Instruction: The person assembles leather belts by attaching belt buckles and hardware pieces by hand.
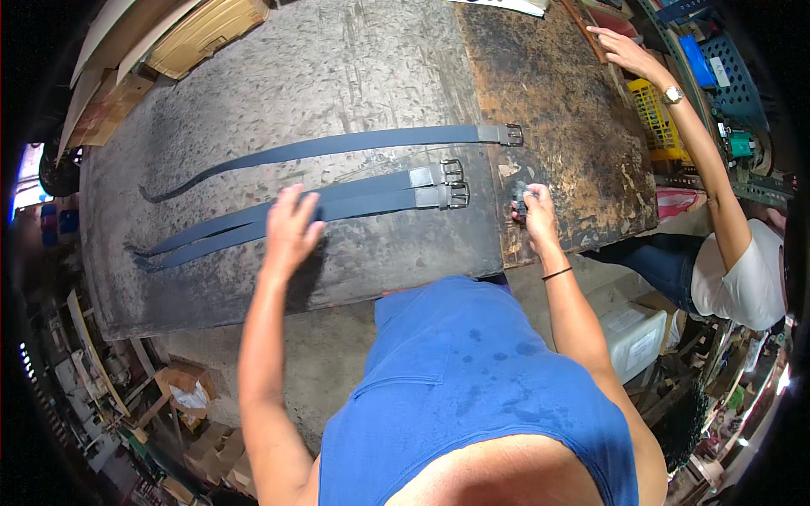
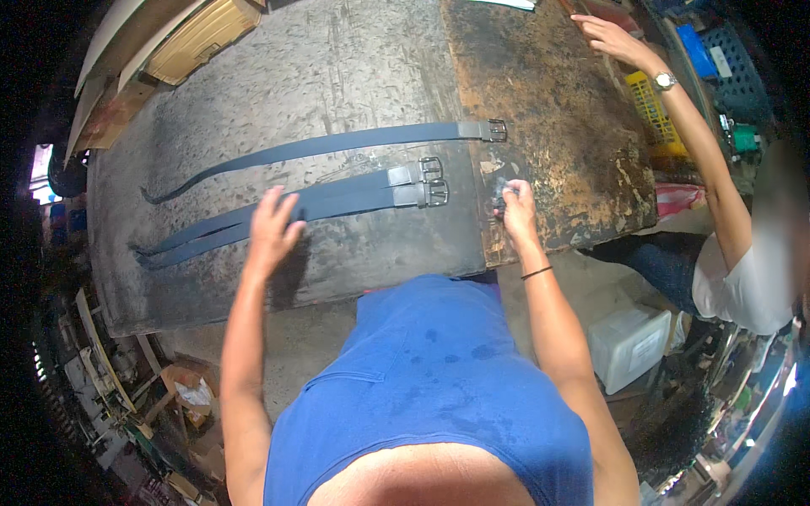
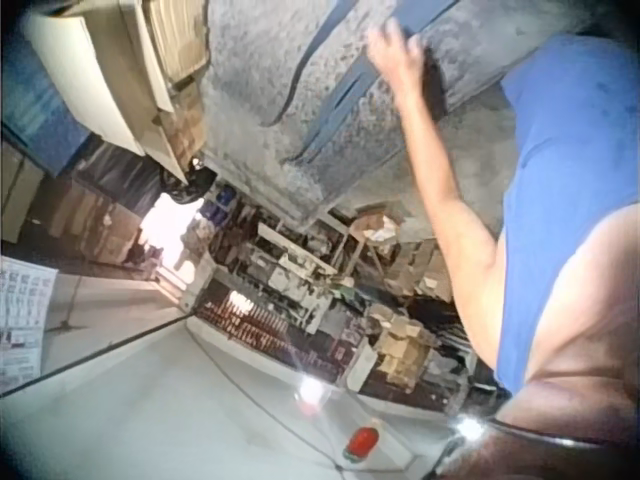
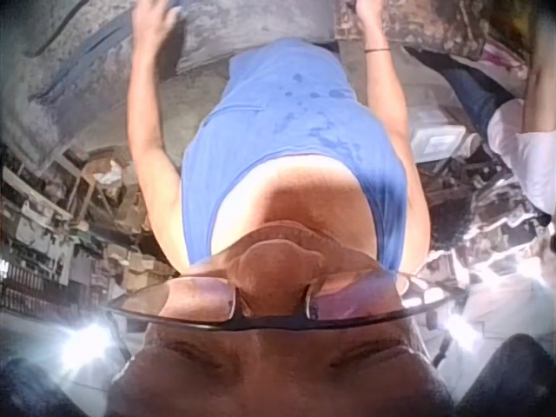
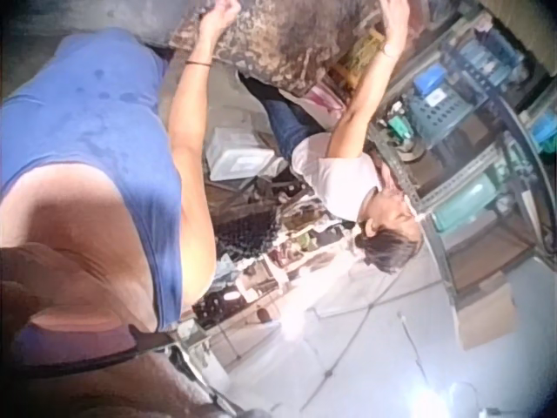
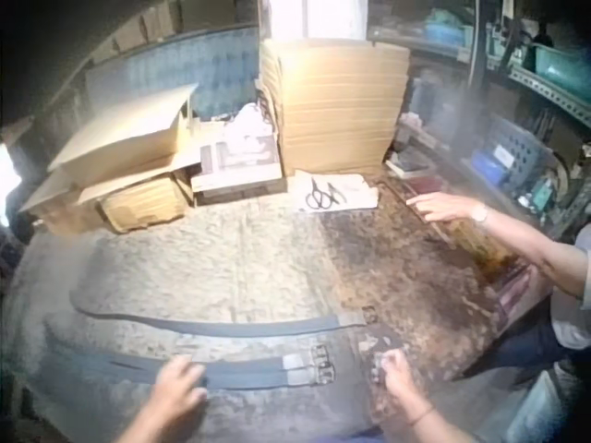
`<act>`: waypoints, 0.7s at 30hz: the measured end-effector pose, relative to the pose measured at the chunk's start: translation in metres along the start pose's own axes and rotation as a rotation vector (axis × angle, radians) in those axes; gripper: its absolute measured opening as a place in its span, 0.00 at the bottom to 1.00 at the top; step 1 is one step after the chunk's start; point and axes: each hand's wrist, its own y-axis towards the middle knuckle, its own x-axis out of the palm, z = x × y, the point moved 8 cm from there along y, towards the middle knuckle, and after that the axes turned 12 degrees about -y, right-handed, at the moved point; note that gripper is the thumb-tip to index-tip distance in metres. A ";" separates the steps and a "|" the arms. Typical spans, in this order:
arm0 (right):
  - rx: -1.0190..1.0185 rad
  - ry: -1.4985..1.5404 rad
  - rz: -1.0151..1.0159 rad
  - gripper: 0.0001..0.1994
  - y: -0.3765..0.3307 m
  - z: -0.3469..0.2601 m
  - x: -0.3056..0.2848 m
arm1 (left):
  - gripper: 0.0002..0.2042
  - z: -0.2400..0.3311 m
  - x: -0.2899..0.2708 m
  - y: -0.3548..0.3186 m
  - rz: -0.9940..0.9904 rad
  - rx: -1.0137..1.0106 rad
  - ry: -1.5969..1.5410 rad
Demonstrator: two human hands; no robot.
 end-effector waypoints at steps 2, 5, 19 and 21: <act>0.033 0.040 0.026 0.08 -0.001 0.010 -0.020 | 0.31 0.034 0.049 0.019 -0.019 0.071 -0.127; 0.067 0.041 0.098 0.07 -0.004 0.019 -0.041 | 0.32 0.080 0.098 0.043 0.020 0.088 -0.189; -0.329 -0.637 0.423 0.09 -0.028 -0.017 -0.091 | 0.28 0.138 0.115 0.189 0.176 0.328 -0.243; -0.436 -0.783 0.442 0.08 -0.034 -0.024 -0.084 | 0.29 0.160 0.134 0.215 0.136 0.361 -0.234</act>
